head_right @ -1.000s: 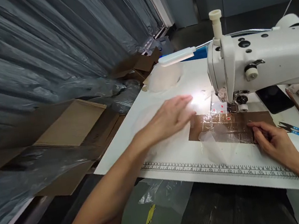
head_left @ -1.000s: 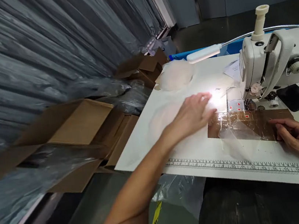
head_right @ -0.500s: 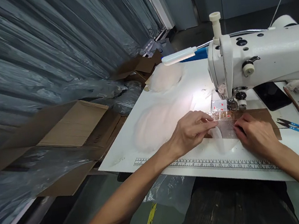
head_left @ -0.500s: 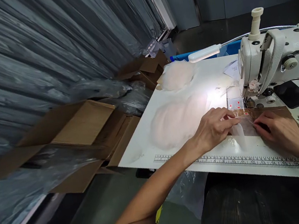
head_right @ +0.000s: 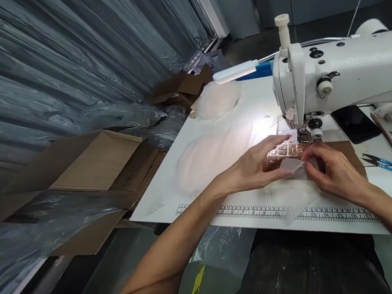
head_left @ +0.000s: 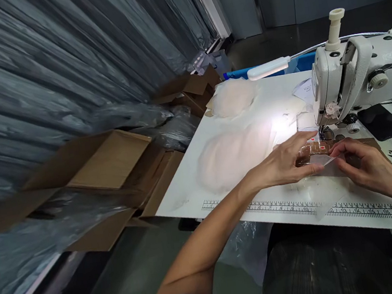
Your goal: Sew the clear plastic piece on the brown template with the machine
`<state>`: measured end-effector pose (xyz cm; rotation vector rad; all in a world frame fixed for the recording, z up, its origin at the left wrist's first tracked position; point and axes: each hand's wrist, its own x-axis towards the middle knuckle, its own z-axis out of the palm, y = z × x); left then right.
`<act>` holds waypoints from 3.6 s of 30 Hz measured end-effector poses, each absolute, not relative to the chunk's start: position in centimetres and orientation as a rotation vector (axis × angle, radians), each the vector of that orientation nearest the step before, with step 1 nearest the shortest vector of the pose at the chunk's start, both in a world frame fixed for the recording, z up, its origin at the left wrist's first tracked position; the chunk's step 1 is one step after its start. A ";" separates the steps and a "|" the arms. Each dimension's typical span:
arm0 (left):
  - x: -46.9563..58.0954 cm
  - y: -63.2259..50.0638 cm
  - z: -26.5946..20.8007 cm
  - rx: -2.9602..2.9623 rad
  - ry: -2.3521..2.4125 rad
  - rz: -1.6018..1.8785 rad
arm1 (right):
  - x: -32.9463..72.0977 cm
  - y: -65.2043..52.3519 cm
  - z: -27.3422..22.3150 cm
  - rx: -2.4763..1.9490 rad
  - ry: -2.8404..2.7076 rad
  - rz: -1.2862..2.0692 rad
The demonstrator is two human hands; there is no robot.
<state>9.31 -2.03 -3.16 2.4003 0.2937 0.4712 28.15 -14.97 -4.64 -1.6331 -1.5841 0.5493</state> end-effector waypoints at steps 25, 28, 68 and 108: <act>9.4 2.6 -3.1 2.912 0.357 0.300 | 31.1 -12.8 -6.8 -1.946 -1.317 0.554; 10.9 3.4 -3.3 2.724 0.044 0.112 | 31.1 -12.9 -7.1 -1.952 -1.326 0.566; 13.0 5.1 -1.9 2.574 0.255 0.089 | 27.3 -12.5 -5.3 -1.875 -1.475 0.946; 10.5 1.1 -8.1 3.109 -0.202 0.851 | 30.5 -12.3 -7.3 -1.937 -2.195 0.123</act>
